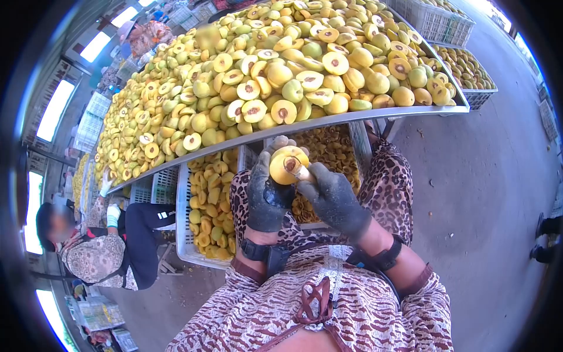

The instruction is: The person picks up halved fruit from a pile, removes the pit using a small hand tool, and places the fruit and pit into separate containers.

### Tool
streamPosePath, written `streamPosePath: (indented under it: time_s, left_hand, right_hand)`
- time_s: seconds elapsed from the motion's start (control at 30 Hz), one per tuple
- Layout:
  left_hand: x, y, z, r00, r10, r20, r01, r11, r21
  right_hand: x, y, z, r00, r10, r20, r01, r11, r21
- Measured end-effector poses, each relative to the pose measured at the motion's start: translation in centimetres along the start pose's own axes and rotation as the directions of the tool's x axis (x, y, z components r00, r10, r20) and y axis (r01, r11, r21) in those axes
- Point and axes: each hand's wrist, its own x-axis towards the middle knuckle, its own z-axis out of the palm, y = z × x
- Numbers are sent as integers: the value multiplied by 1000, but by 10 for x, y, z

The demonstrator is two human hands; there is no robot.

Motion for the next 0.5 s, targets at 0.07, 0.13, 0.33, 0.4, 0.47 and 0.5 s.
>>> streamPosePath:
  time_s: [0.07, 0.13, 0.33, 0.4, 0.47, 0.5]
  left_hand:
    - [0, 4, 3, 1000, 25, 10, -25, 998, 51]
    - [2, 5, 7, 999, 47, 18, -48, 994, 100]
    - [10, 6, 25, 984, 113, -141, -112, 994, 14]
    - [14, 5, 26, 984, 110, -140, -110, 994, 4]
    - [15, 5, 27, 965, 127, -231, -125, 992, 25]
    - [16, 6, 28, 965, 124, -232, -122, 992, 24]
  right_hand:
    - [1, 2, 3, 1000, -15, -6, 15, 1000, -23]
    - [2, 4, 6, 1000, -26, -10, 25, 999, -46]
    - [2, -4, 16, 983, -147, -107, 132, 982, -139]
    - [3, -6, 17, 974, -160, -159, 144, 984, -109]
    - [5, -8, 17, 979, -148, -141, 135, 986, -103]
    - [6, -10, 17, 983, -137, -126, 125, 988, -92]
